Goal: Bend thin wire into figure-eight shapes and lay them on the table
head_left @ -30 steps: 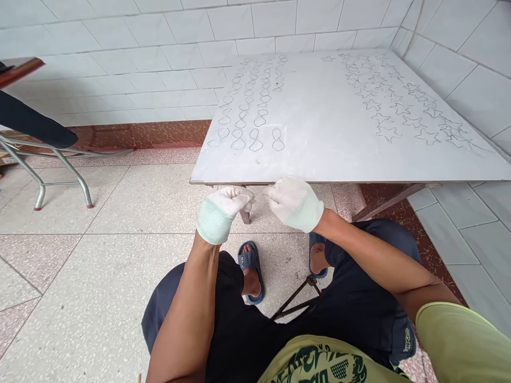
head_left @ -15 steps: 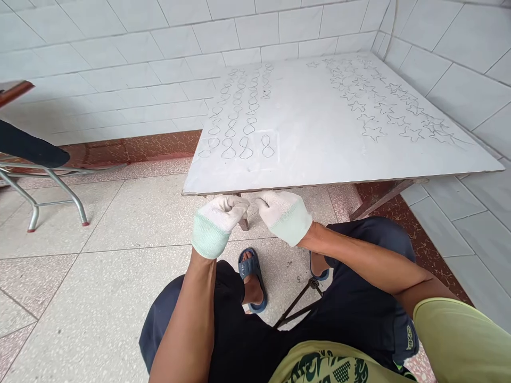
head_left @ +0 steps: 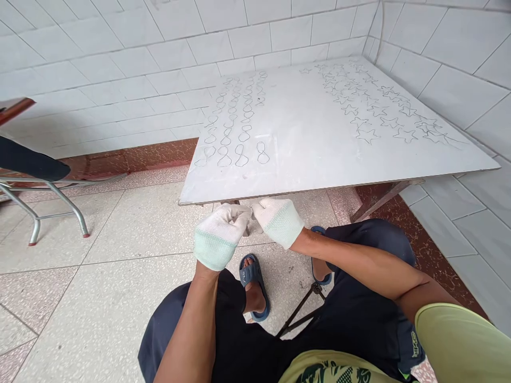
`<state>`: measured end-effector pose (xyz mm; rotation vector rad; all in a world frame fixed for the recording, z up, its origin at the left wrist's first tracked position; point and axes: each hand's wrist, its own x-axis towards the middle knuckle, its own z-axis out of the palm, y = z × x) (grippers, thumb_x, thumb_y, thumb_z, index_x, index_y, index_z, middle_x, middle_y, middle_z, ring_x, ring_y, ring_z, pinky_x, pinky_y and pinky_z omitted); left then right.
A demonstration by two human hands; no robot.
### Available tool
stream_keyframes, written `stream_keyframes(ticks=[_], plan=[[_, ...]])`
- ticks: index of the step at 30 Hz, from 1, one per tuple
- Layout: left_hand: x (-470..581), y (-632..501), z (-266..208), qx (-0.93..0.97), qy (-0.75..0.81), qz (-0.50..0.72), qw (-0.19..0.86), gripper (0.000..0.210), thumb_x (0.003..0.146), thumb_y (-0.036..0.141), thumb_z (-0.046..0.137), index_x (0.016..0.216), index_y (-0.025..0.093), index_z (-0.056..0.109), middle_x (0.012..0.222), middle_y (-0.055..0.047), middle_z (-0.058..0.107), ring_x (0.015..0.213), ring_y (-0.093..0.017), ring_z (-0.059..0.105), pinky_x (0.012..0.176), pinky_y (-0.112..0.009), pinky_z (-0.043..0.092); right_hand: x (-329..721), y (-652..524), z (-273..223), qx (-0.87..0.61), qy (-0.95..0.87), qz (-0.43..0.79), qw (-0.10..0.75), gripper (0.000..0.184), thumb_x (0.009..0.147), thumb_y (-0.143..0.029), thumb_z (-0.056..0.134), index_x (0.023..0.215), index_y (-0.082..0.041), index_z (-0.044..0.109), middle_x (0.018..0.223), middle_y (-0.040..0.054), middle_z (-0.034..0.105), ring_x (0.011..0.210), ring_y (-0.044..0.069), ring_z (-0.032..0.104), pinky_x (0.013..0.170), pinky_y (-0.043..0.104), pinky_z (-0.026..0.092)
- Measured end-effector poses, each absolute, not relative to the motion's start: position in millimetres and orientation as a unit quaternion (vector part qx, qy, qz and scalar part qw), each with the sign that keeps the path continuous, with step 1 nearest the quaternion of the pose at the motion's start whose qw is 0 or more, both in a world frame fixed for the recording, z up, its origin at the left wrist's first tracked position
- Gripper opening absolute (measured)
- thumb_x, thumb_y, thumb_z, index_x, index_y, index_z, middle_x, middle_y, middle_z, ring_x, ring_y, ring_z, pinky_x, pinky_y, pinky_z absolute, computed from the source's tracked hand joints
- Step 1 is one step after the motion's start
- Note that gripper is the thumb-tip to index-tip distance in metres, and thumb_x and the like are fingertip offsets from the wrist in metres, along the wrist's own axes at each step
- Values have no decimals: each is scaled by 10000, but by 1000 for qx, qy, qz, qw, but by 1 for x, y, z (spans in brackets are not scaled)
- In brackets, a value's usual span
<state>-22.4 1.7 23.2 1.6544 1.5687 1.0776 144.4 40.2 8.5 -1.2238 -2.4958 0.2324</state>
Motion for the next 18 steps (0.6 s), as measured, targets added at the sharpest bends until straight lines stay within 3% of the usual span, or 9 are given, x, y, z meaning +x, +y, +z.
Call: stream_keyframes(ticks=[5, 11, 18], plan=[[-22, 6, 20, 644, 562, 384, 349, 310, 899, 281, 578, 619, 232, 703, 663, -12, 710, 611, -185, 611, 597, -283, 490, 138, 40, 5, -470, -849, 145, 193, 348, 1119, -276, 461, 961, -165, 751, 784, 53, 733, 679, 162, 638, 576, 321, 264], [-21, 8, 18, 573, 564, 439, 400, 213, 823, 289, 671, 618, 234, 689, 617, -18, 694, 553, -190, 619, 564, -293, 515, 130, 38, 1, -472, -803, 267, 247, 445, 1153, -265, 388, 834, -205, 692, 619, -3, 665, 625, 130, 638, 613, 261, 365], [-26, 15, 11, 468, 500, 568, 457, 352, 797, 430, 730, 533, 216, 638, 585, -50, 618, 551, -187, 588, 570, -343, 534, 137, 45, 7, -401, -872, 163, 230, 268, 1094, -338, 554, 1009, -187, 758, 864, 60, 760, 733, 174, 634, 640, 312, 340]])
